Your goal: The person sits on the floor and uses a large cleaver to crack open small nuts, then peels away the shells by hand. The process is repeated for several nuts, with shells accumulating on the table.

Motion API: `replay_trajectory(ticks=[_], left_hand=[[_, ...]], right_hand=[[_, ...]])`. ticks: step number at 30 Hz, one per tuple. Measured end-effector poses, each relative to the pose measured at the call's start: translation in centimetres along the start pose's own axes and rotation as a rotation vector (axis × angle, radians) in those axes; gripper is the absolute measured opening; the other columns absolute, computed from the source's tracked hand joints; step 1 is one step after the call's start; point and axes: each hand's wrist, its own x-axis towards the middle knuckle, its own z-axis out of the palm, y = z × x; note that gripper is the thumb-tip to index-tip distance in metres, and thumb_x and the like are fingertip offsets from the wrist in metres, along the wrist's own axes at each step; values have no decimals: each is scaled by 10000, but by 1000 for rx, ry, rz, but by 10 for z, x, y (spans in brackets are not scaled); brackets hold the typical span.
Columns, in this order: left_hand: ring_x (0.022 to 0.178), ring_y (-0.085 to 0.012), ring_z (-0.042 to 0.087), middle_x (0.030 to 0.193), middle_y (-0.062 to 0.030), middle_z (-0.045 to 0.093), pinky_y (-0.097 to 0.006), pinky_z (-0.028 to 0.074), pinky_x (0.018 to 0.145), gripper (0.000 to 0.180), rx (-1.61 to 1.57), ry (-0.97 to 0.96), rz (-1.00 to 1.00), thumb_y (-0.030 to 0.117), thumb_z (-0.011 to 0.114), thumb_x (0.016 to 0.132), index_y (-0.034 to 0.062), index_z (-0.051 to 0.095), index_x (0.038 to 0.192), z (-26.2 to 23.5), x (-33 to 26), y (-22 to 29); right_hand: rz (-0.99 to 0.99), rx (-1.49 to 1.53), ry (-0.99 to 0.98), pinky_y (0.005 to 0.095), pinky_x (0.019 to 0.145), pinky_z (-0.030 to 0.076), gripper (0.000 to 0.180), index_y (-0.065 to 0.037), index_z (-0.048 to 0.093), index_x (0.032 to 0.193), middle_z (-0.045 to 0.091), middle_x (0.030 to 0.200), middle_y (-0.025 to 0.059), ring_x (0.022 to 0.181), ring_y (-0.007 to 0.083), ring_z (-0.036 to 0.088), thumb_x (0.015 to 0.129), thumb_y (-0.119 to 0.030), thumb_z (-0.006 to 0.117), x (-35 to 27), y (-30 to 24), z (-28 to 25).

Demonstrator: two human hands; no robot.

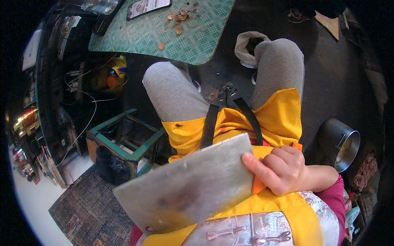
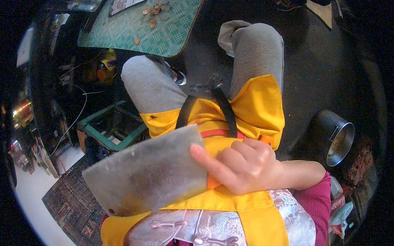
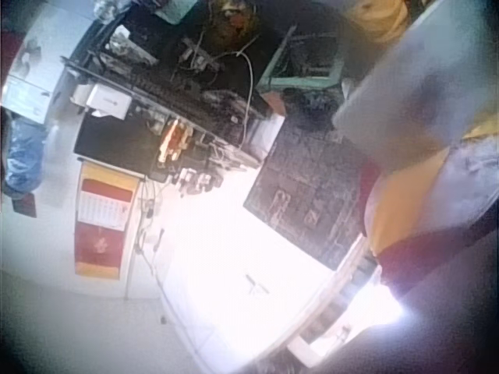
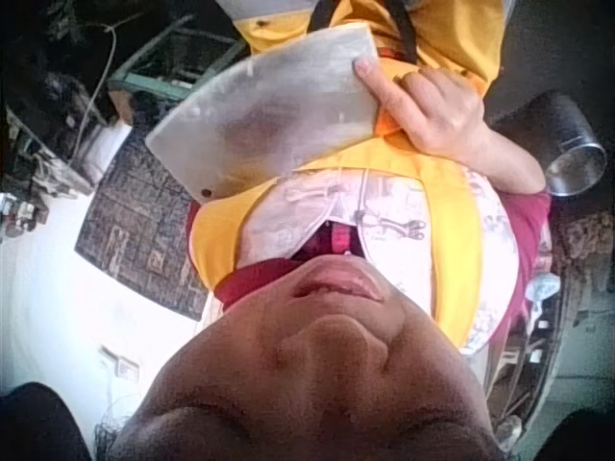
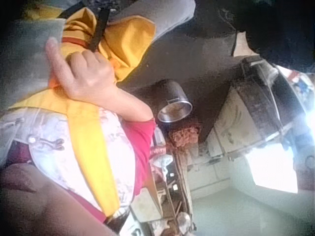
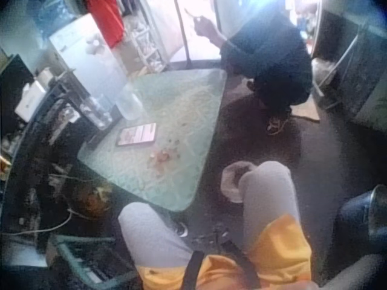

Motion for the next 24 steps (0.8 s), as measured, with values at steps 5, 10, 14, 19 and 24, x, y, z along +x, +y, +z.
replay_trajectory(ticks=[5, 10, 14, 19, 24], left_hand=[[999, -167, 624, 1114, -108, 595, -276, 536, 870, 492, -191, 33, 60, 221, 718, 865, 81, 482, 1274, -9, 26, -24], [965, -171, 644, 1076, -112, 616, -273, 545, 859, 546, -169, 355, 36, 189, 742, 845, 66, 464, 1298, 3, 35, 18], [1008, -206, 663, 1122, -137, 633, -314, 560, 858, 550, 196, 362, 279, 201, 760, 825, 32, 504, 1281, -18, 36, 0], [944, -165, 666, 1077, -116, 662, -278, 545, 837, 500, 210, 460, 255, 133, 733, 842, -18, 533, 1274, -7, 36, 3], [956, -156, 658, 1070, -109, 661, -274, 539, 851, 454, 392, 634, 38, 105, 734, 835, -7, 573, 1244, 15, 34, 18]], right_hand=[[50, 37, -132, 233, 429, 402, 444, -8, 616, 1229, 476, 593, -5, 494, 105, 518, 797, -105, 636, 3, 2, -3], [1, -2, -121, 238, 415, 375, 522, -34, 619, 1245, 404, 570, -32, 467, 94, 472, 745, -184, 624, 5, 6, -1], [10, -42, -80, 239, 409, 363, 556, -43, 626, 1244, 372, 564, -44, 462, 86, 454, 717, -220, 624, 5, 8, 3], [32, -39, -165, 245, 436, 394, 516, -38, 605, 1264, 432, 581, -21, 496, 103, 504, 761, -152, 629, 7, 8, -1], [36, -24, -179, 243, 444, 395, 492, -38, 599, 1271, 455, 584, -16, 502, 107, 513, 785, -110, 628, 8, 8, 0]])
